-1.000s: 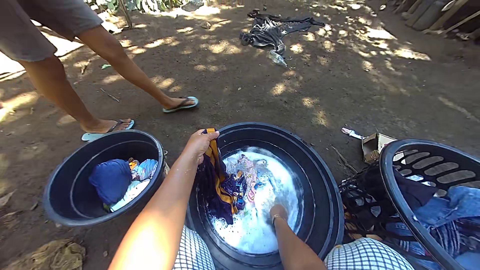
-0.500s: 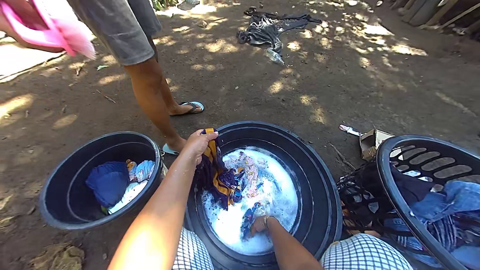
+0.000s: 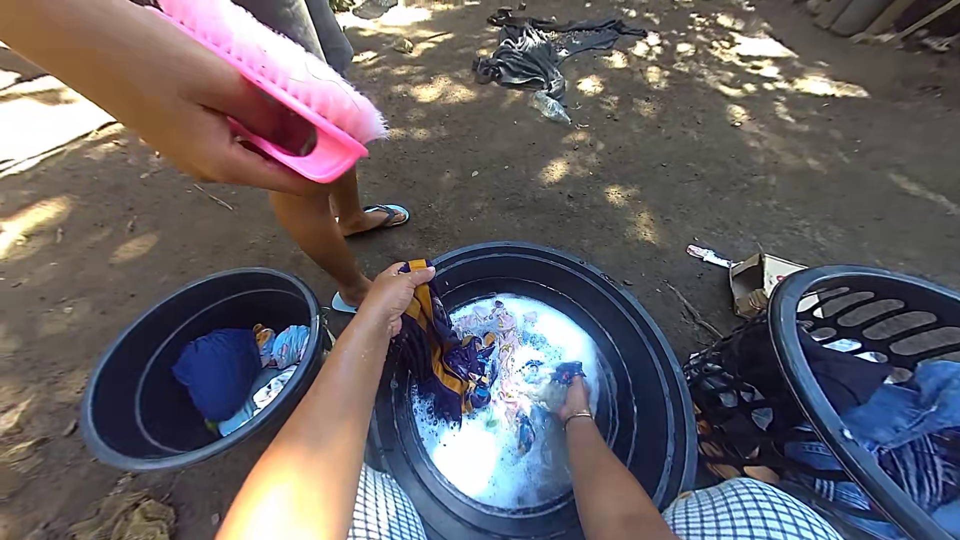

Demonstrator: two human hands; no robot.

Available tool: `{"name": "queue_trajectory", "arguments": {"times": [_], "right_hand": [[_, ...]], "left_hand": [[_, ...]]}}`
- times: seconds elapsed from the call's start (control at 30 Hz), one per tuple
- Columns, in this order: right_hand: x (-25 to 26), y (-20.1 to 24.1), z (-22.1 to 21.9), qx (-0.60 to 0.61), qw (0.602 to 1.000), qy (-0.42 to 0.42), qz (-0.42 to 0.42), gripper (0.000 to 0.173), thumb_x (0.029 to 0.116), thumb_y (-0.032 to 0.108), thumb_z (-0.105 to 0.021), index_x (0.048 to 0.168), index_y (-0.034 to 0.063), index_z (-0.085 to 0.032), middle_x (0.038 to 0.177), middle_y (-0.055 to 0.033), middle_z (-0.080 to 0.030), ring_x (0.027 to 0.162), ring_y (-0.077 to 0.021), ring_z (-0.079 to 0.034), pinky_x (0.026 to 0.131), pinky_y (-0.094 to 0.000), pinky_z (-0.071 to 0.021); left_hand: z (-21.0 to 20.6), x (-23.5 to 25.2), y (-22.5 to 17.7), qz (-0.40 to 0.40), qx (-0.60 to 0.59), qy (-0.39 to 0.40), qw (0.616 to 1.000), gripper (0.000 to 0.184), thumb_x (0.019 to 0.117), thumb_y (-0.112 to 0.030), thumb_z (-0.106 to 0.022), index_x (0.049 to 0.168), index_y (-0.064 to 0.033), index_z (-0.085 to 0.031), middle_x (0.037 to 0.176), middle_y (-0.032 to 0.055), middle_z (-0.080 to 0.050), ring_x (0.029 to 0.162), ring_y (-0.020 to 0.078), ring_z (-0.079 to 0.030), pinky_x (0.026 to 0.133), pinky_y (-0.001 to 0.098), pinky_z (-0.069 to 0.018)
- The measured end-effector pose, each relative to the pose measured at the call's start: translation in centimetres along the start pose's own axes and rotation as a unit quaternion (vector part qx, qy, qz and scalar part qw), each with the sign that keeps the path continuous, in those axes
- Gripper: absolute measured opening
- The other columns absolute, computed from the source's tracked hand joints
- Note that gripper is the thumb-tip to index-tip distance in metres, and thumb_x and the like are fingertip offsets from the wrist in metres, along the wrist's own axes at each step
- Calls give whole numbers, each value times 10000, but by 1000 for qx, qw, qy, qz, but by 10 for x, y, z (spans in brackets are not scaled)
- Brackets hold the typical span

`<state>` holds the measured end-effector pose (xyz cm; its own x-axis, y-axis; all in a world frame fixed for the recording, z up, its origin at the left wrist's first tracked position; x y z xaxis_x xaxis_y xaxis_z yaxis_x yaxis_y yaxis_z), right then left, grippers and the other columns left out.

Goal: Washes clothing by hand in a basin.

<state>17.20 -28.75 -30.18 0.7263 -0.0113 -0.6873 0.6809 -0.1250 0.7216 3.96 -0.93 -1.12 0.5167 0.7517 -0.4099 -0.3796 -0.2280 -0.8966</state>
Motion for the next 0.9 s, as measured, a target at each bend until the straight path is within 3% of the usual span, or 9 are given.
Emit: {"name": "queue_trajectory", "arguments": {"times": [0.17,0.27,0.33,0.5,0.57,0.63,0.7,0.8,0.9], "right_hand": [[1,-19,-28,-2,992,124,5,416,1115,299,-372,1437,51,-460,1319,-171,-564,1158,-266,-567,968,-487,-484],[6,-15,-41,-203,975,59,67,430,994,100,-654,1377,-56,-535,1298,-271,-609,1181,-353,-604,1019,-513,-481],[-20,-1,-58,-367,926,39,83,431,985,147,-653,1361,-46,-568,1342,-287,-606,1286,-401,-576,1093,-560,-440],[-53,23,-103,-443,815,372,31,317,1024,91,-576,1322,-13,-609,1247,-199,-648,1067,-263,-636,933,-450,-513],[-37,45,-104,-407,857,310,54,278,1059,91,-495,1271,-13,-640,1177,-182,-686,973,-240,-686,866,-416,-561],[-9,64,-90,-446,868,161,146,318,1022,58,-494,1291,-5,-650,1285,-227,-653,1180,-326,-638,1021,-496,-499],[21,66,-66,-475,860,67,175,375,1005,59,-513,1360,-24,-601,1423,-294,-533,1356,-414,-501,1137,-538,-401],[46,40,-37,-526,837,59,141,544,1039,163,-532,1520,-55,-401,1567,-321,-367,1483,-439,-342,1220,-538,-292],[31,20,-36,-611,777,108,105,572,1022,226,-578,1484,-80,-435,1487,-324,-475,1418,-437,-448,1179,-562,-349]], "left_hand": [[-9,-1,1,6,1,8,1000,420,996,-229,-661,1364,-66,-540,1121,156,-640,944,215,-619,824,391,-509],[-7,-2,1,-10,11,12,1000,380,1003,-203,-650,1333,-42,-552,1100,151,-640,940,198,-622,838,376,-517],[-3,2,2,-27,29,9,999,355,996,-200,-660,1298,-36,-571,1097,138,-638,949,189,-615,848,379,-514],[1,17,16,-50,58,16,997,335,995,-254,-659,1252,-50,-592,1052,97,-633,904,148,-603,807,346,-509],[1,-8,-5,-27,113,-3,993,250,993,-191,-644,1198,-50,-618,1046,80,-656,899,125,-626,790,303,-520],[1,-45,-40,31,142,-14,989,207,1021,-95,-592,1215,-25,-596,1101,75,-630,967,110,-612,857,272,-501],[5,-26,-12,-85,35,-47,995,186,986,-26,-584,1162,32,-569,999,122,-606,868,142,-592,746,290,-506],[0,-1,5,-64,7,8,998,266,1001,-107,-614,1251,-38,-555,1057,78,-607,932,121,-588,814,309,-507],[-10,2,3,-6,33,36,999,377,1004,-185,-644,1337,-35,-552,1183,139,-618,1043,187,-592,910,377,-491]]}}
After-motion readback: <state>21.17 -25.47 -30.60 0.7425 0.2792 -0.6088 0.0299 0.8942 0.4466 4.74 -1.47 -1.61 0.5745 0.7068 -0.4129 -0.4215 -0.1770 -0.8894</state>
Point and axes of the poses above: each hand's wrist, its own x-axis towards the middle knuckle, its own z-axis out of the back of the hand, y = z × x, the point moved 2 cm from there along x, towards the middle knuckle
